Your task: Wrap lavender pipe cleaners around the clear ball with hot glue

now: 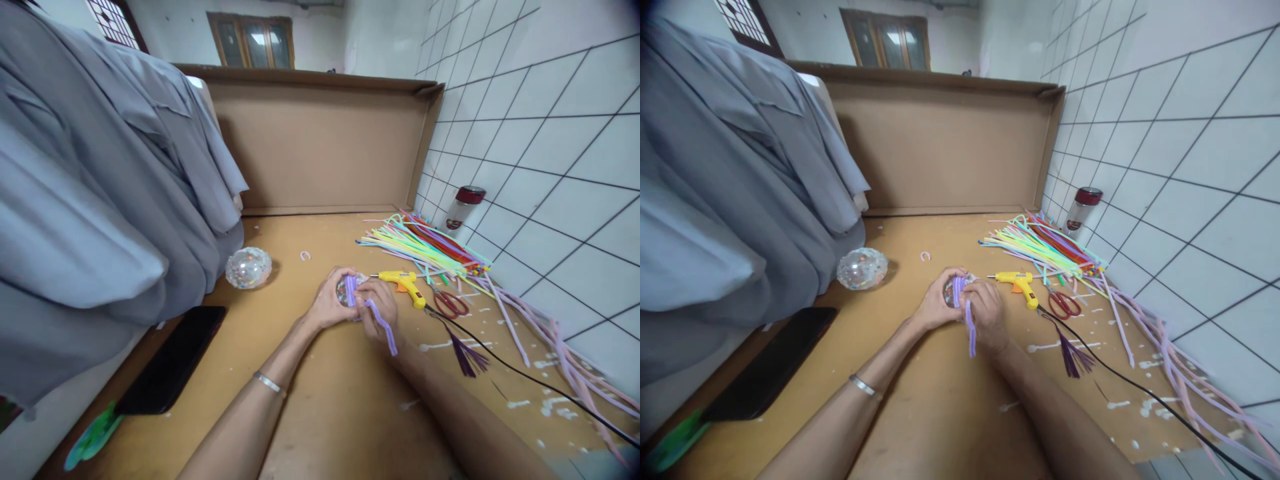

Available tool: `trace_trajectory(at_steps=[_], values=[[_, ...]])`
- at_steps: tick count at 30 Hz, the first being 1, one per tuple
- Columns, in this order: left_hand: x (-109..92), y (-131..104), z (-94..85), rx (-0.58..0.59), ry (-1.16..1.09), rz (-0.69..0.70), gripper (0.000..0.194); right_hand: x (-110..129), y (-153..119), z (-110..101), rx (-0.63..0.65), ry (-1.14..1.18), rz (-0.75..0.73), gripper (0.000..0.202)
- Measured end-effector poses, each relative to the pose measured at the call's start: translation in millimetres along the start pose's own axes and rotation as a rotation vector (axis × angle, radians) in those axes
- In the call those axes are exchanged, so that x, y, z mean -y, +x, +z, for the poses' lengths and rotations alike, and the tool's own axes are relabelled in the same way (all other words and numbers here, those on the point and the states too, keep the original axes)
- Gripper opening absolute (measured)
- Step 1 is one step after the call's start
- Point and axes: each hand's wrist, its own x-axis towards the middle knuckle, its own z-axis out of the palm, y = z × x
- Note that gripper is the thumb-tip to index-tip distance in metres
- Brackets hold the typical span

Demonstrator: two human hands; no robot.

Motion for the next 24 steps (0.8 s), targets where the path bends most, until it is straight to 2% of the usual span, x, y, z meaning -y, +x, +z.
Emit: trace_trajectory(at_steps=[3,10,17,24], values=[[2.1,-1.9,1.5,-0.029,-0.023,-0.036,0.067,1.5,0.7,0.3,0.002,-0.017,0.006,0.013],[4.9,-0.8,1.7,-0.002,0.005,0.034,0.051,0.0,1.4,-0.1,-0.002,-0.016,-0.009,0.014],[3.2,0.9,0.8,0.005,0.025,0.058,0.052,-0.8,2.7,-0.6,-0.014,0.003,-0.009,0.015],[-1.1,1.5,-1.1,0.000,0.024,0.020,0.050,3.7,2.2,-0.1,-0.014,0.027,0.038,0.018]])
